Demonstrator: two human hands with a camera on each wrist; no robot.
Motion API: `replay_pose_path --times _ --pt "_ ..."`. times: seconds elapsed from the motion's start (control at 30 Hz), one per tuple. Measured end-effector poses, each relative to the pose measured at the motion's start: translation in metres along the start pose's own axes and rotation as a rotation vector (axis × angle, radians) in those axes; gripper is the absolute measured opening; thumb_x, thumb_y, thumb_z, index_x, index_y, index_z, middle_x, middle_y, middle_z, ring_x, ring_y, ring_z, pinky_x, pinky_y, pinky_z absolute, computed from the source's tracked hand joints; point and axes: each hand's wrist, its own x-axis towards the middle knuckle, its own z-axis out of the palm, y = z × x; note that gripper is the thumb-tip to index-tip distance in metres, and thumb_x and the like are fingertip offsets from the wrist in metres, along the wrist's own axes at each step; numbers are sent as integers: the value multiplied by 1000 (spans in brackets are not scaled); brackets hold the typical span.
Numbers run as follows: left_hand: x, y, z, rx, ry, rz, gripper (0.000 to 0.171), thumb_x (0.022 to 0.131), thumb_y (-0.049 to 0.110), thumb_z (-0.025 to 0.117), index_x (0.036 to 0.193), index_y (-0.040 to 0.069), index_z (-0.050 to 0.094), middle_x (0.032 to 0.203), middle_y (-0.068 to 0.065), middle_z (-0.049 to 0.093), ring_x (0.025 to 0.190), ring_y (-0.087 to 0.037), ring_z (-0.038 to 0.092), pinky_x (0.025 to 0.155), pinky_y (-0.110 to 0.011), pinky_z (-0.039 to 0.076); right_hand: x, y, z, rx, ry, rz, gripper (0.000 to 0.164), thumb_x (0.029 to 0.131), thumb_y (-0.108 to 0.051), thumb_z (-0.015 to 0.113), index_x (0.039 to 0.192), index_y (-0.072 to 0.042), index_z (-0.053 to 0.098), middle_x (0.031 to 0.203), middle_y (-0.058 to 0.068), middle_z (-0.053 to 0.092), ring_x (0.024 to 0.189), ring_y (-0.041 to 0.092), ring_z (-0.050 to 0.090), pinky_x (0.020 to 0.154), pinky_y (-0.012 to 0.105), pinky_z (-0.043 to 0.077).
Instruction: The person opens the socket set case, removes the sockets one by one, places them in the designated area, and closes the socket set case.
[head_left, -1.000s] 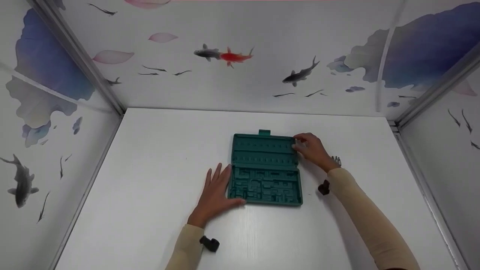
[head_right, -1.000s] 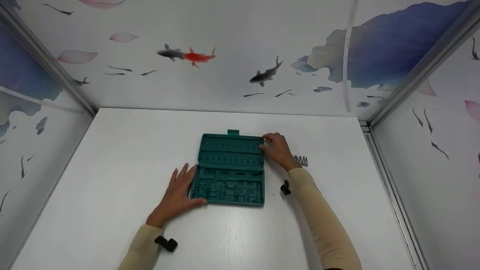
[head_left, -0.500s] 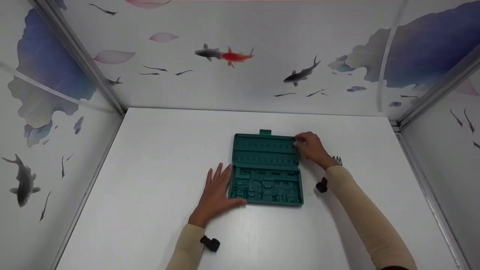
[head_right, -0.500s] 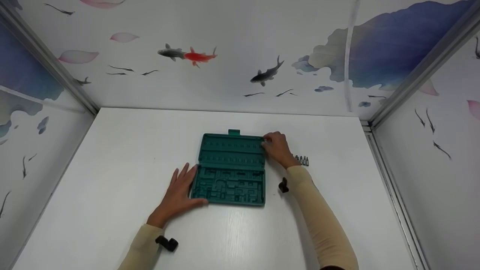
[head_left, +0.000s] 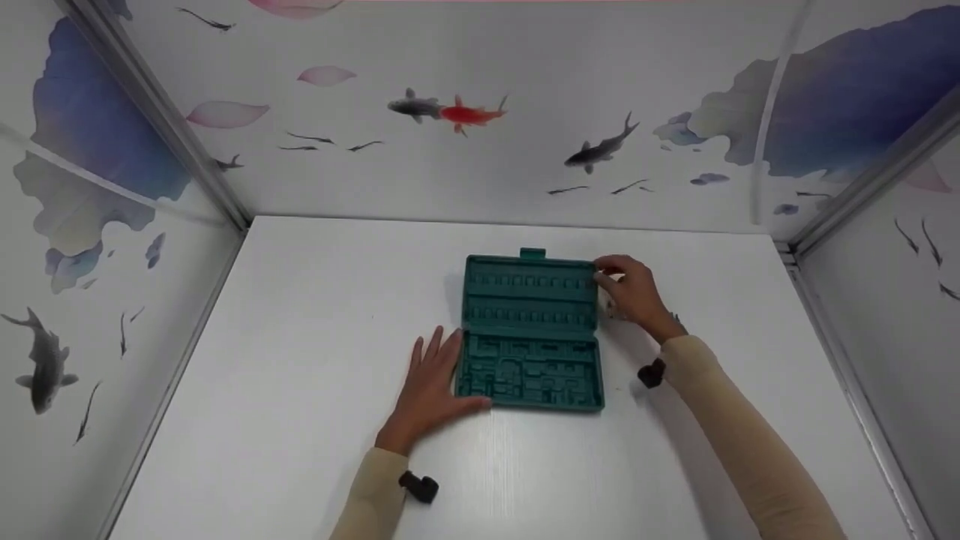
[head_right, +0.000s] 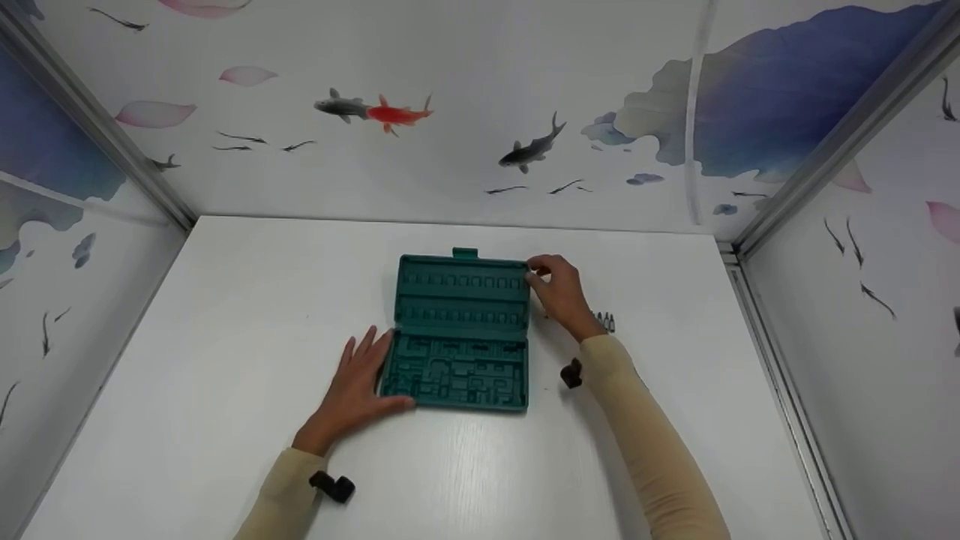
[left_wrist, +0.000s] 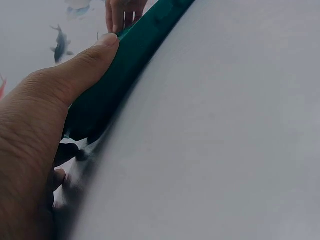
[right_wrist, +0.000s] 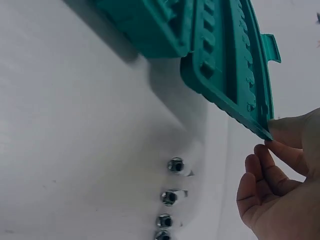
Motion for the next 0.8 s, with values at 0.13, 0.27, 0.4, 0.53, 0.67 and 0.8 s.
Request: replay_pose_path --times 0.13,0.27,0.4,0.53,0.67,0.8 --pt "0 0 1 0 5 5 131 83 90 71 179 18 18 184 -3 20 172 -22 2 137 -48 -6 -8 -9 -7 32 25 -20 31 113 -13 64 140 1 70 137 21 71 127 36 63 104 49 51" --pt "-1 1 1 0 13 1 131 83 89 71 179 18 18 184 -4 20 172 -23 3 137 -49 -6 -17 -17 -12 80 62 -35 30 112 -13 67 138 0 73 133 18 74 124 31 65 101 37 51" --pt "-2 2 0 -16 19 4 129 83 87 73 179 18 19 184 -5 20 172 -24 3 137 -51 -5 -26 -29 -14 100 97 -42 28 112 -12 67 136 1 74 131 19 75 121 28 65 98 29 49" --pt "-2 2 -1 -34 27 26 127 84 82 76 179 18 19 184 -5 21 172 -25 3 137 -52 -5 -38 -38 -15 104 113 -34 27 112 -8 65 135 5 71 131 24 72 120 31 63 100 36 49" --pt "-2 0 1 -27 35 41 126 86 80 76 179 18 19 184 -6 21 172 -26 4 137 -54 -4 -49 -45 -15 109 130 -21 25 111 -7 66 132 6 70 129 24 72 117 28 62 102 32 50" --pt "-3 -1 0 -35 32 44 125 86 80 76 179 18 19 184 -7 20 172 -26 5 137 -53 -4 -61 -50 -16 130 135 -17 21 111 -14 69 125 0 72 122 15 73 107 21 63 90 20 53"
